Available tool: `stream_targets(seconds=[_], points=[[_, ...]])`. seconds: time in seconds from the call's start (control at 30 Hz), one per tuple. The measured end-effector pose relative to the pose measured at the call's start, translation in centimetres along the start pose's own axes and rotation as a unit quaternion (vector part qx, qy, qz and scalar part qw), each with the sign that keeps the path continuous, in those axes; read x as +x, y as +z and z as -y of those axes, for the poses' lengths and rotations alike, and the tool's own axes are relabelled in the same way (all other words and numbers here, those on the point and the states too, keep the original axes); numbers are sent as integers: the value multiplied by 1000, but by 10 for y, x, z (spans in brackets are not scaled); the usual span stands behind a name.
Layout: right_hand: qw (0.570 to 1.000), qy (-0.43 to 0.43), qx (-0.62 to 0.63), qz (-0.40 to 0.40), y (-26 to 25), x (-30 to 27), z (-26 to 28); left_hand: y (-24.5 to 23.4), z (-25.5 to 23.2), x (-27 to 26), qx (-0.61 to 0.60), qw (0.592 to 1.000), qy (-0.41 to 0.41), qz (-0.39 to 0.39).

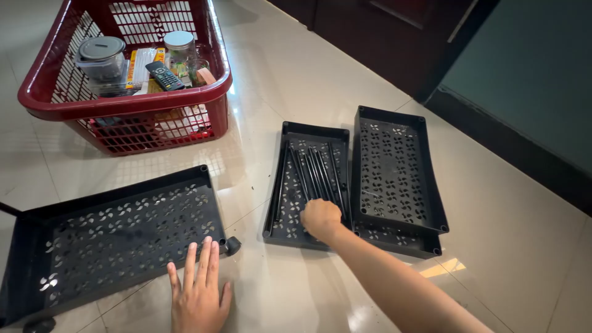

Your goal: The person assembles a three-tier rolling utility cart by inserting metal poles into the corners of perforated plastic trays and stacking the trays to form shelves. The person handles trays and poles one at a time, aligning and seating each component into place.

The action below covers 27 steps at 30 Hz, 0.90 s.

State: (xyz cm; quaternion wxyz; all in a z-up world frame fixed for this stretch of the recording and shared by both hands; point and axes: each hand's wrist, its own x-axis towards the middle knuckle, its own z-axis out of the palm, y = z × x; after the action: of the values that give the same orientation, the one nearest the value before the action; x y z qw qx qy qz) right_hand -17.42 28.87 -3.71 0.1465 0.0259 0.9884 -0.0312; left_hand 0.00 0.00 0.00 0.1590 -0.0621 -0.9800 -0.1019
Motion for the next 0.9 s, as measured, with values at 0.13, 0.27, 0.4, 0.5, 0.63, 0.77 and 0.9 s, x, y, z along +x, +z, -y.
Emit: stream_targets(seconds=[0.13,0.27,0.4,0.5,0.63,0.77,0.9], points=[[993,32,112,-12,-15,10,-10,-18,-1,4,-26,999,34,-26],[920,58,371,-115,-44,7,-3,-29,1,11,-58,996,22,-71],[744,-74,663,38,-82,-25,19,-33,2,14,-130,987,-53,-74],[754,-133,630,128,-106,-53,49,-40,0,13,-129,986,-81,-64],[809,-215,510,198,-105,-95,98,-48,1,4,-143,982,-109,-49],[783,-322,484,221,-95,-123,138,-60,5,-6,-158,980,-121,-30],[848,-275,397,220,-93,-133,156,-62,9,-13,-170,976,-137,-10]])
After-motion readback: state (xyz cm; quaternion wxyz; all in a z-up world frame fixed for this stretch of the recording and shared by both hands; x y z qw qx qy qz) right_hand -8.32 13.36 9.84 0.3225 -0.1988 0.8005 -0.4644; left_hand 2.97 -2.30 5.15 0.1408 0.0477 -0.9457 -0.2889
